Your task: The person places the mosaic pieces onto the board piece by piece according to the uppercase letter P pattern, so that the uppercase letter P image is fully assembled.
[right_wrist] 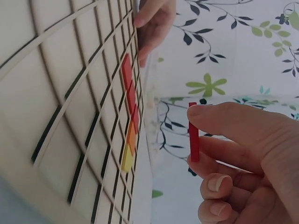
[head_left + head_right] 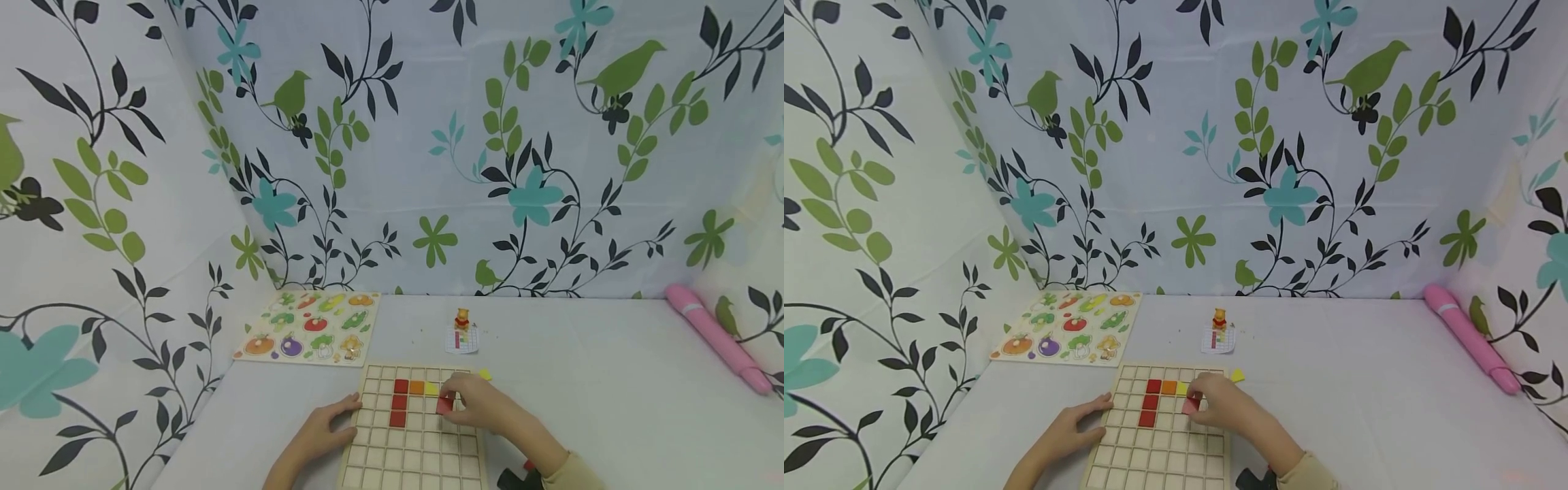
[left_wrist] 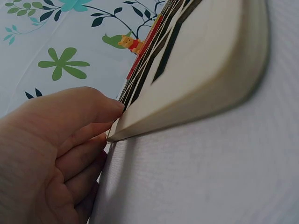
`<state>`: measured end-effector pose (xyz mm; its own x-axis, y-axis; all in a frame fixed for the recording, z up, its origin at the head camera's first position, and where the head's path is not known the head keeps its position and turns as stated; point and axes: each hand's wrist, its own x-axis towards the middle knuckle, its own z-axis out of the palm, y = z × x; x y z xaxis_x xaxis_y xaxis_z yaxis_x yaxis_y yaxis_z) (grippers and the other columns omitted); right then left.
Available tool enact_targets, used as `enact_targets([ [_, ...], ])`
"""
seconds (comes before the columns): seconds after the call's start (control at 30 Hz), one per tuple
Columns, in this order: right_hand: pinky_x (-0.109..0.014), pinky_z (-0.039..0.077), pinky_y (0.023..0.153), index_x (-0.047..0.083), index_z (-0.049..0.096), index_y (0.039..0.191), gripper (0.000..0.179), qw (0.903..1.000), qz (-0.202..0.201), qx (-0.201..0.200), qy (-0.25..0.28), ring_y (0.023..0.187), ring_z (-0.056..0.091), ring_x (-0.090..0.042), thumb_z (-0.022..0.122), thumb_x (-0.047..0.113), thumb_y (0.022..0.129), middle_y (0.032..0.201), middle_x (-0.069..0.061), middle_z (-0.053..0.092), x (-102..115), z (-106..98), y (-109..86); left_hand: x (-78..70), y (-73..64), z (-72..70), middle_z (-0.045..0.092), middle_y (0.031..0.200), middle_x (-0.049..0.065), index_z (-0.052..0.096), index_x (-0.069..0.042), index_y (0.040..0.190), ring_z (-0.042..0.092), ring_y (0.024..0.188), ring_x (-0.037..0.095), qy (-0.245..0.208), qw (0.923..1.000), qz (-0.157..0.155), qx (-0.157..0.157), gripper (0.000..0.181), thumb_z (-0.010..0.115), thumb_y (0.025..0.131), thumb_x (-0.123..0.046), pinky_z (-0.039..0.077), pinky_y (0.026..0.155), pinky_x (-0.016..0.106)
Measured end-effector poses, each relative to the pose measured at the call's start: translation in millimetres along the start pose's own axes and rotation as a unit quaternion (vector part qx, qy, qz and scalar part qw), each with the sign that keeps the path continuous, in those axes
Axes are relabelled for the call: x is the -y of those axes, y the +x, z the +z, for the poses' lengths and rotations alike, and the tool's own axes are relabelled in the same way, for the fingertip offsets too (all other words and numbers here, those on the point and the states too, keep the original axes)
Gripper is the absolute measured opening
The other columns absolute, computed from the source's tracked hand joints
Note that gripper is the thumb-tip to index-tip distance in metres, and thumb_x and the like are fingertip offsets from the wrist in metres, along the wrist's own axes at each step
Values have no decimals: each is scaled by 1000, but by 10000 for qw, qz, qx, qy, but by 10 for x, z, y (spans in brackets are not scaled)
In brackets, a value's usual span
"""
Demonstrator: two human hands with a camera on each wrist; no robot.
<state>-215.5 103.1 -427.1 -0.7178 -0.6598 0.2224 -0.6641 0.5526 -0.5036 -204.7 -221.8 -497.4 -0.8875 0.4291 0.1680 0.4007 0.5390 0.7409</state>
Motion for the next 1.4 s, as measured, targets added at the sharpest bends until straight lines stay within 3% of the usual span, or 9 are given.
enact_targets([
  [0.2, -16, 43, 54, 7, 64, 85, 13, 9995, -203, -105, 204, 67, 51, -14, 69, 13, 75, 76, 10, 54, 104, 103, 137, 7, 19, 3, 48, 129, 8, 59, -8, 115, 41, 118, 31, 148, 9999, 6, -14, 40, 67, 78, -22, 30, 98, 47],
  [0.43, -13, 42, 53, 7, 64, 85, 11, 9979, -511, -75, 391, 63, 48, -7, 69, 12, 76, 76, 8, 56, 182, 247, 253, 0, 19, 0, 48, 128, 10, 59, -8, 115, 41, 118, 32, 156, 9999, 4, -16, 39, 67, 78, -18, 31, 98, 46],
  [0.73, -13, 42, 55, 11, 63, 85, 12, 9979, -305, 277, 507, 67, 49, -5, 70, 14, 76, 77, 14, 53, 251, 441, 362, -335, -14, -72, 48, 125, 19, 58, 3, 111, 41, 115, 39, -13, 9999, -115, -67, 37, 66, 76, -4, 30, 96, 52],
  [1.03, -12, 42, 60, 8, 65, 81, 13, 9967, -637, 306, 395, 67, 48, -2, 71, 17, 76, 74, 14, 52, 254, 596, 398, -12, 5, 5, 49, 127, 10, 60, -8, 114, 43, 117, 31, 123, 9999, 59, -77, 38, 67, 78, -18, 33, 97, 44],
  [1.23, -11, 39, 54, 7, 63, 80, 15, 9960, -841, 266, 163, 62, 43, -1, 71, 18, 74, 71, 13, 48, 246, 646, 387, 5, 10, 12, 49, 128, 8, 60, -8, 114, 42, 118, 30, 161, 9999, -3, -26, 38, 67, 78, -20, 32, 98, 44],
  [1.4, -11, 40, 58, 11, 62, 80, 16, 9976, -431, 547, 6, 64, 42, -1, 73, 19, 72, 72, 14, 47, 262, 676, 406, -3, 17, 19, 48, 128, 6, 60, -8, 114, 42, 118, 28, 226, 9997, -113, 9, 39, 66, 78, -19, 32, 98, 45],
])
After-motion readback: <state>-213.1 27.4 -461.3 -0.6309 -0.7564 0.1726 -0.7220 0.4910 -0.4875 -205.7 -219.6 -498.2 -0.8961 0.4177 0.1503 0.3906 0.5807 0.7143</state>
